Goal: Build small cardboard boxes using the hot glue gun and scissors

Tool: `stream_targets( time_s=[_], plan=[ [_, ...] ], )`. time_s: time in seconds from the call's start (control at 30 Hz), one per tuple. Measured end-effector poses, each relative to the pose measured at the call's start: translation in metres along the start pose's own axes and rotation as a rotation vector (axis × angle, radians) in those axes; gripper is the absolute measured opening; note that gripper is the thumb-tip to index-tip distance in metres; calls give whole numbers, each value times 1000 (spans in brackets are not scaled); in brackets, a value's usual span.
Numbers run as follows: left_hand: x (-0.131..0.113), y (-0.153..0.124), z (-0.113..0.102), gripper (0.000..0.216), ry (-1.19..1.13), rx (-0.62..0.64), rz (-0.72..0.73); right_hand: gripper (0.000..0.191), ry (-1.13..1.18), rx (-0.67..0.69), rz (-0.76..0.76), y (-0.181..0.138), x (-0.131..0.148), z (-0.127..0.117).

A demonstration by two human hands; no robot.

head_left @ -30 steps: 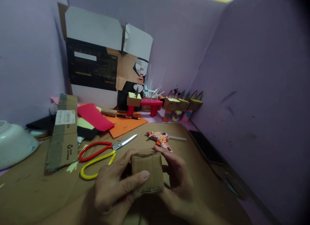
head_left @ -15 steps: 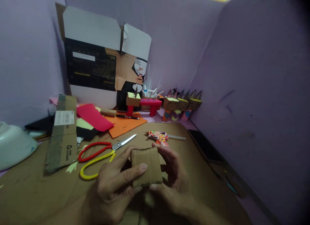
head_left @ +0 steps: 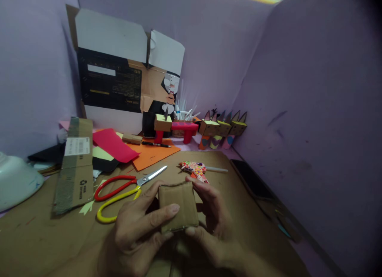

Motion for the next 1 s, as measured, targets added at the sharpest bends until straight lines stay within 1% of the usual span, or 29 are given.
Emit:
stream_targets(
  time_s=[0.13,0.2,0.27,0.33,0.43,0.5,0.57,0.6,0.67,0.73,0.8,0.87,0.93,1.0],
  plan=[
    [-3,3,-2,60,-15,14,52,58,-52,8,-55,2,0,-2],
    [-1,4,-2,65,26,15,62,59,-84,7,-99,3,1,-3],
    [2,3,-2,70,83,10,42,60,-109,19,-111,4,0,-4],
    [6,2,-1,72,114,13,2,63,-135,35,-84,5,-2,-5],
    [9,3,-1,71,110,12,-40,63,-130,54,-43,8,-5,-5],
    [9,5,-2,69,114,-3,-44,61,-103,46,-75,11,-4,-3],
    [9,8,-4,67,117,-29,-23,61,-56,7,-92,14,-4,-3],
    [9,9,-6,68,114,-36,-4,62,-15,-8,-70,15,-5,-2],
    [8,11,-6,71,113,-19,66,62,110,-7,24,17,-9,1],
    [6,11,-5,74,152,24,158,64,250,57,125,18,-10,8],
    [2,10,-3,67,235,55,268,69,404,115,230,17,-10,13],
    [-5,9,0,54,313,103,373,73,563,118,353,15,-11,15],
    [-13,9,6,45,359,177,459,67,672,88,463,13,-14,16],
    [-20,11,10,41,373,242,506,55,695,44,511,13,-17,15]
  ],
)
Point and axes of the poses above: each hand's wrist, its own y-axis towards the middle knuckle, its own z-axis out of the palm, x = y × z, the point moved 6 cm from there along y, towards the middle knuckle, and after that the axes turned 1 degree about -y, right-handed, at the moved point
